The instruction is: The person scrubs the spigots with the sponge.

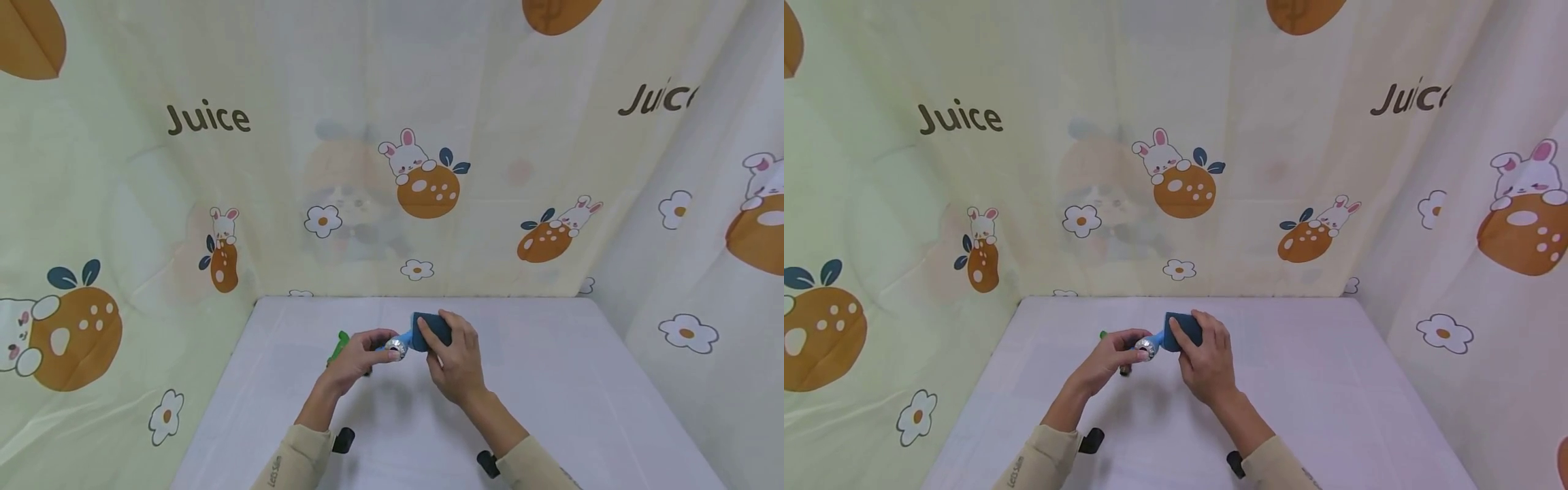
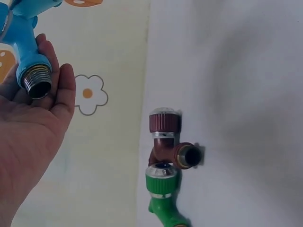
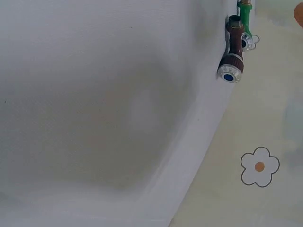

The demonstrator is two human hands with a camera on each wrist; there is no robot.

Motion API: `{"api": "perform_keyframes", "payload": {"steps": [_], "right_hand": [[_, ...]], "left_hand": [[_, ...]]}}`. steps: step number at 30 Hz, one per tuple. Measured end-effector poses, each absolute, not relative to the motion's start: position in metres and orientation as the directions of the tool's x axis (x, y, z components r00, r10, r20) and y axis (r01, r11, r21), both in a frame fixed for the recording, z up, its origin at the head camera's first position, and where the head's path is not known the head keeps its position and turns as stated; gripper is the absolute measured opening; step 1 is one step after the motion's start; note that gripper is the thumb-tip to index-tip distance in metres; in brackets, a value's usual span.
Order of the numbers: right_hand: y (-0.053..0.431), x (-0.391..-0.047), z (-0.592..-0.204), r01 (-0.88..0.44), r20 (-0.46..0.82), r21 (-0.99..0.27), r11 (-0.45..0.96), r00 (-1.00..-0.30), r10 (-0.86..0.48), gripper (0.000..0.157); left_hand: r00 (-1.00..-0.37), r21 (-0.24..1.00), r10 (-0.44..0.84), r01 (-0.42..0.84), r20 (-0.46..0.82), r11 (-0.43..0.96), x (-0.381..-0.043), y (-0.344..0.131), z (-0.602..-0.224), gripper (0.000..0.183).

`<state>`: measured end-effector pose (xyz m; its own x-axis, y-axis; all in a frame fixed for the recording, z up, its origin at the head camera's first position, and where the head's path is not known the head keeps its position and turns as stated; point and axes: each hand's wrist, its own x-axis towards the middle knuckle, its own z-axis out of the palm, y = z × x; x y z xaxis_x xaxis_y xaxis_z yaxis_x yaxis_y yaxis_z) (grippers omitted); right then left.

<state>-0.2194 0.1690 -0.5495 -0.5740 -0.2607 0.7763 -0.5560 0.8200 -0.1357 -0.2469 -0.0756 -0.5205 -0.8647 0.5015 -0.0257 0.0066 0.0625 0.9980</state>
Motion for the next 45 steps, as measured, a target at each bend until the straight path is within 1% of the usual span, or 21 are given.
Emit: {"api": "perform_keyframes", "payload": {"steps": [3,9,12,16,19,21,23,26,29,31,34,36,37,40,43,45], "right_hand": [[0.170,-0.220,-0.549,-0.534,0.751,-0.216,0.818,-0.626,-0.210,0.059],[0.170,-0.221,-0.550,-0.540,0.725,-0.368,0.757,-0.676,-0.130,0.061],[0.168,-0.220,-0.549,-0.540,0.688,-0.454,0.708,-0.718,-0.107,0.061],[0.164,-0.217,-0.546,-0.506,0.596,-0.600,0.620,-0.799,-0.077,0.059],[0.162,-0.217,-0.542,-0.438,0.500,-0.715,0.545,-0.865,-0.039,0.058],[0.161,-0.217,-0.540,-0.391,0.447,-0.767,0.508,-0.895,-0.015,0.059],[0.160,-0.217,-0.540,-0.363,0.415,-0.793,0.489,-0.910,-0.003,0.061],[0.159,-0.214,-0.541,-0.379,0.422,-0.795,0.475,-0.906,-0.016,0.065],[0.157,-0.209,-0.543,-0.460,0.489,-0.764,0.452,-0.870,-0.060,0.069],[0.155,-0.206,-0.544,-0.543,0.562,-0.714,0.443,-0.821,-0.100,0.070],[0.151,-0.202,-0.543,-0.646,0.647,-0.631,0.430,-0.744,-0.168,0.070],[0.147,-0.201,-0.543,-0.679,0.673,-0.579,0.452,-0.711,-0.205,0.070],[0.145,-0.200,-0.543,-0.680,0.674,-0.559,0.474,-0.706,-0.218,0.070],[0.140,-0.198,-0.542,-0.648,0.659,-0.512,0.564,-0.717,-0.226,0.068],[0.136,-0.197,-0.543,-0.597,0.639,-0.481,0.642,-0.740,-0.210,0.063],[0.134,-0.196,-0.542,-0.564,0.628,-0.457,0.687,-0.752,-0.199,0.060]], "left_hand": [[-0.856,0.997,0.517,0.020,-0.018,0.069,-0.246,-0.076,-0.522,0.049],[-0.833,0.995,0.553,0.049,-0.008,0.087,-0.246,-0.077,-0.522,0.049],[-0.823,0.994,0.569,0.064,0.003,0.087,-0.245,-0.077,-0.521,0.050],[-0.813,0.995,0.582,0.069,0.015,0.070,-0.244,-0.078,-0.520,0.050],[-0.816,0.996,0.578,0.072,0.029,0.051,-0.244,-0.078,-0.520,0.051],[-0.824,0.997,0.565,0.070,0.040,0.031,-0.243,-0.076,-0.520,0.054],[-0.839,0.998,0.541,0.068,0.050,0.014,-0.243,-0.074,-0.520,0.060],[-0.858,0.998,0.509,0.058,0.063,-0.026,-0.244,-0.073,-0.519,0.075],[-0.867,0.996,0.492,0.067,0.087,-0.057,-0.246,-0.073,-0.519,0.087],[-0.865,0.994,0.490,0.081,0.109,-0.077,-0.247,-0.073,-0.519,0.091],[-0.864,0.989,0.481,0.112,0.145,-0.097,-0.248,-0.072,-0.522,0.090],[-0.866,0.984,0.467,0.143,0.178,-0.110,-0.249,-0.072,-0.523,0.092],[-0.869,0.981,0.456,0.163,0.195,-0.108,-0.249,-0.072,-0.524,0.092],[-0.876,0.960,0.404,0.278,0.263,-0.023,-0.248,-0.071,-0.524,0.092],[-0.879,0.908,0.350,0.392,0.323,0.145,-0.247,-0.070,-0.523,0.091],[-0.873,0.858,0.332,0.447,0.357,0.252,-0.247,-0.069,-0.523,0.090]]}}
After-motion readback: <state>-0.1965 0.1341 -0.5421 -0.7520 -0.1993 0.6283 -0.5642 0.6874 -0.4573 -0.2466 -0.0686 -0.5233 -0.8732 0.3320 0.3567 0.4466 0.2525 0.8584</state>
